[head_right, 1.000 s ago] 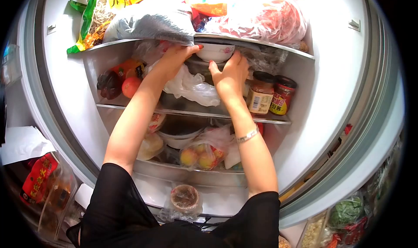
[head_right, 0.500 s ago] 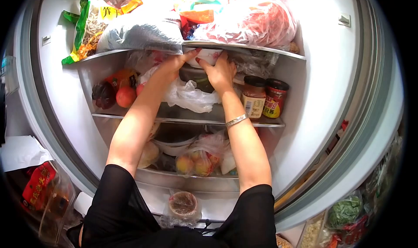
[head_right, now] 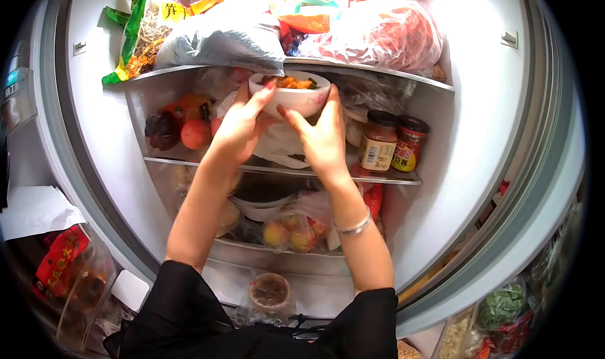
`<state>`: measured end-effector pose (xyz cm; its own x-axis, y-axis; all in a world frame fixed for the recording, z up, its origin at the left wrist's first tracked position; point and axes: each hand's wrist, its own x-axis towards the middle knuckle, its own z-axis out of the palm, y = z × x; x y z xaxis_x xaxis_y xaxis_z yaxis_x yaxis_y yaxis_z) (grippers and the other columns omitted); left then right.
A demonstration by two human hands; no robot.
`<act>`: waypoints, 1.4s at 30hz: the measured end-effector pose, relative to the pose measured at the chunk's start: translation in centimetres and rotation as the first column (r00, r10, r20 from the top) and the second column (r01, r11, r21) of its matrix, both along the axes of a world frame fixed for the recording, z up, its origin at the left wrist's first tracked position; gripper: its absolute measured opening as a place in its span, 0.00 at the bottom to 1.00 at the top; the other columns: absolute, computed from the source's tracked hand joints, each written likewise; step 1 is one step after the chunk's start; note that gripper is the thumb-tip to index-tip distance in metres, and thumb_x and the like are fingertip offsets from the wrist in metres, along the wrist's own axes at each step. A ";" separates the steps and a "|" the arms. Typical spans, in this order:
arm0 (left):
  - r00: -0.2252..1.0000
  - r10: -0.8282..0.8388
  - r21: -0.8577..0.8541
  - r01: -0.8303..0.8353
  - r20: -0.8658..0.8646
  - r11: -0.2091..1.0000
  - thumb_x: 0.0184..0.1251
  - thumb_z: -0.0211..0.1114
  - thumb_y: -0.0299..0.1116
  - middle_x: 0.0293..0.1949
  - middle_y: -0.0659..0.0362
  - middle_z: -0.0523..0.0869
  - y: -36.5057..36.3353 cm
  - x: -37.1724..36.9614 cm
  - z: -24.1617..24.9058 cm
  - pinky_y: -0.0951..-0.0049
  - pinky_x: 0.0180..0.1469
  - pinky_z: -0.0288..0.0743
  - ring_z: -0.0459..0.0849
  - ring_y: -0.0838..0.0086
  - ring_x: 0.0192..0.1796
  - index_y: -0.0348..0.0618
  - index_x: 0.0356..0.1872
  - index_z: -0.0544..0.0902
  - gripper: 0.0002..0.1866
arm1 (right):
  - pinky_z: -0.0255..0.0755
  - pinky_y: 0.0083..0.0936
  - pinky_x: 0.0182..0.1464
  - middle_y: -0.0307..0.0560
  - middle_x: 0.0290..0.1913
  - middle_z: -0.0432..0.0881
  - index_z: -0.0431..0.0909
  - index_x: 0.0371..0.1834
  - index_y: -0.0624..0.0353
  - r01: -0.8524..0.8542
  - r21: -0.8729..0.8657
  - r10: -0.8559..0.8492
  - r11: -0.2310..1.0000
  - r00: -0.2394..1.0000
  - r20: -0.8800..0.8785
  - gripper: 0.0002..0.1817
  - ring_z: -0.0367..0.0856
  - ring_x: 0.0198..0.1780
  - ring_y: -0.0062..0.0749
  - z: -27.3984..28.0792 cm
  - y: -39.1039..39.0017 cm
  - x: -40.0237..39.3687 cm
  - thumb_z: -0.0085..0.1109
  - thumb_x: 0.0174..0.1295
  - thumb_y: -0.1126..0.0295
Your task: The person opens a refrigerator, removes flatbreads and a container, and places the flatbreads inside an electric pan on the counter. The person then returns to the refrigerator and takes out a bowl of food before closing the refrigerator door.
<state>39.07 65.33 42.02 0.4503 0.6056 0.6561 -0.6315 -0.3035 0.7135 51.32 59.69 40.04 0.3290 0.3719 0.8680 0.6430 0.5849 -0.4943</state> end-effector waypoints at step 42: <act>0.968 0.238 -0.807 -0.081 0.076 0.586 0.49 0.54 0.32 0.55 0.52 0.69 -15.2 -21.2 -30.6 0.61 0.60 0.60 0.68 0.63 0.57 0.35 0.57 0.61 0.30 | 0.74 0.22 0.35 0.48 0.33 0.80 0.71 0.43 0.71 -0.220 -0.975 0.357 0.034 0.914 -0.194 0.20 0.80 0.32 0.27 -24.7 -6.3 1.8 0.56 0.53 0.66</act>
<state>17.85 50.15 11.40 0.2320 0.9702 -0.0696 -0.7556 0.2248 0.6152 53.10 53.35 15.38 -0.0775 0.9403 -0.3315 0.6279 -0.2123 -0.7488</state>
